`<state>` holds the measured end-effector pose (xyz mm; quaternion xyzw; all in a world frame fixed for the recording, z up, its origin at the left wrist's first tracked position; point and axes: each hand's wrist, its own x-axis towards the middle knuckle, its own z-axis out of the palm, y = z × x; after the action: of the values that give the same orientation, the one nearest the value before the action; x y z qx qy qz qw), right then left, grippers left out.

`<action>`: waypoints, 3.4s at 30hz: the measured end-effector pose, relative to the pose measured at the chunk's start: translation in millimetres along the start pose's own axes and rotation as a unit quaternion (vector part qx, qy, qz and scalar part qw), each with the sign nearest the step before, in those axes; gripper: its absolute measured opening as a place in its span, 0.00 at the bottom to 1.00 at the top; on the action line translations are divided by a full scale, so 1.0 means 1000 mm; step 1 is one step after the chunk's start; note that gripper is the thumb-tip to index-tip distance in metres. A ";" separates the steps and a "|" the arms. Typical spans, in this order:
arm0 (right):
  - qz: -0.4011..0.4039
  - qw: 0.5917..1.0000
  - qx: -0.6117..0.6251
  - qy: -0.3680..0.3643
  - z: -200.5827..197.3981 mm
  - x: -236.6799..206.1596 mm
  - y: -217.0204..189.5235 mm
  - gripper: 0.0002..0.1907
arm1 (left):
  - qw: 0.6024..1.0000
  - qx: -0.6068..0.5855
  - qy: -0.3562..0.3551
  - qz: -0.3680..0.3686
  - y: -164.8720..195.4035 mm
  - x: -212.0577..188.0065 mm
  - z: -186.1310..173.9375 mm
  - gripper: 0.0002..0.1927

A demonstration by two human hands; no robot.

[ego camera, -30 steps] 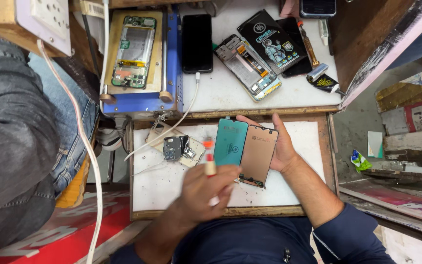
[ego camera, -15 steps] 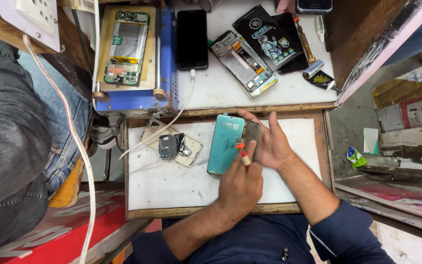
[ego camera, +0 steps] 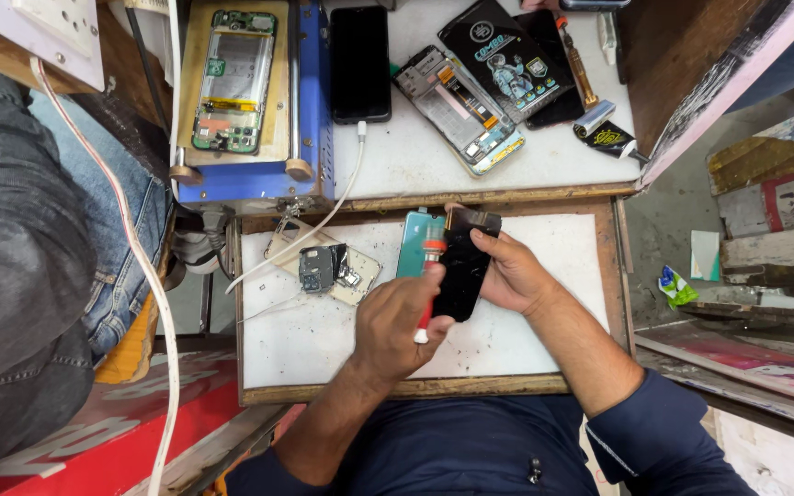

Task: The person removes adhesive residue from the back of a smartphone chassis using fingers and a small tool. They then handle two phone screen assemblies, comparing them and wiping one with a tool. The person continues to clean the chassis and handle the screen parts.

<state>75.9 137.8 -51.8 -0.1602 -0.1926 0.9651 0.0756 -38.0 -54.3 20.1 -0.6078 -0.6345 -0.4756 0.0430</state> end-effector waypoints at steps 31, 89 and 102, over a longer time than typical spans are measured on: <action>0.009 0.999 -0.017 0.031 0.004 -0.001 -0.001 0.31 | 0.996 0.082 -0.021 -0.037 -0.011 0.020 0.028 0.15; -0.104 0.993 -0.061 -0.006 0.016 -0.012 0.000 0.50 | 0.981 0.123 0.093 -0.115 0.000 -0.003 0.015 0.14; -0.066 0.997 -0.036 0.023 0.005 -0.004 -0.005 0.41 | 0.900 -0.176 0.116 -0.381 -0.036 -0.024 0.008 0.07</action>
<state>78.6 140.1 -44.0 -0.1720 -0.2357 0.9465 0.1377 -57.2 -60.2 -19.6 -0.2580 -0.7138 -0.6268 -0.1762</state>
